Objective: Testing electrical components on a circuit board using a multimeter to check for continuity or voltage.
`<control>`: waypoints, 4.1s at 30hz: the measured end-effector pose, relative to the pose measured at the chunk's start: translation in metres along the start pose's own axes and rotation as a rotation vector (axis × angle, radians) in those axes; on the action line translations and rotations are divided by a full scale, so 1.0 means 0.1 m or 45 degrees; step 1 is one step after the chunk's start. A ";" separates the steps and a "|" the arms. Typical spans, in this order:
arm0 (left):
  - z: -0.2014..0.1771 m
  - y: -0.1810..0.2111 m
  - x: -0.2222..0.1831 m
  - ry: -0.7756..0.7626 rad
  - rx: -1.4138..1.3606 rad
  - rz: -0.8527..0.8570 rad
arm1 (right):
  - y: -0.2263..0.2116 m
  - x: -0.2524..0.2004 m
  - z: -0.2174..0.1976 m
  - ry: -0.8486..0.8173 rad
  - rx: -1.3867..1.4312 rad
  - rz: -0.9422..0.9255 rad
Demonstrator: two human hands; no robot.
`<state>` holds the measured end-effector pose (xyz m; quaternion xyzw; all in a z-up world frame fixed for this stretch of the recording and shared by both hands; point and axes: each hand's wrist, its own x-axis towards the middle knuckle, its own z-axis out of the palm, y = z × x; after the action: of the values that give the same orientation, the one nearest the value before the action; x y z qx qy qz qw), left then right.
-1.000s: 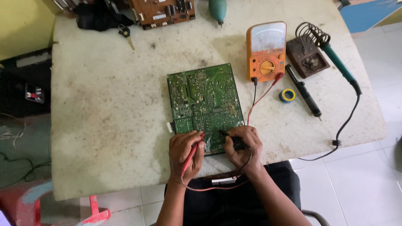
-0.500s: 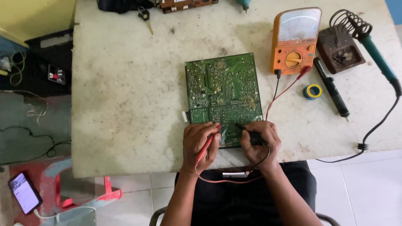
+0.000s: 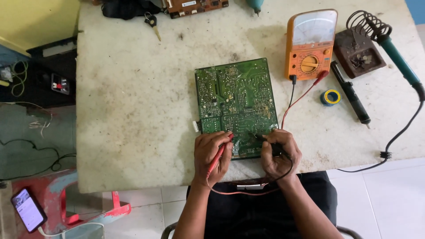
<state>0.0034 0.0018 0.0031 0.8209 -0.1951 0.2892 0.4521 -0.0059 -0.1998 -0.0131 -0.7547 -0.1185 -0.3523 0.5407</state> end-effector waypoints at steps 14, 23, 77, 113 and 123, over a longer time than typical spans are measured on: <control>-0.01 0.04 0.04 -0.012 0.029 0.005 | -0.04 0.08 -0.01 -0.038 -0.054 -0.004; 0.01 0.01 0.00 -0.016 0.061 -0.020 | -0.01 0.05 -0.02 -0.058 -0.071 0.001; 0.04 0.04 0.04 0.051 0.060 -0.066 | -0.10 0.07 0.00 -0.057 -0.134 0.101; -0.02 0.09 0.12 0.047 -0.051 -0.151 | -0.05 0.05 0.03 -0.068 -0.168 0.037; 0.10 0.01 0.09 0.076 -0.032 -0.114 | -0.08 0.07 0.03 -0.042 -0.151 0.047</control>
<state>0.0128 -0.0073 0.0052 0.8141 -0.1483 0.2906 0.4804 -0.0043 -0.1958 -0.0031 -0.7932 -0.0924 -0.3361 0.4993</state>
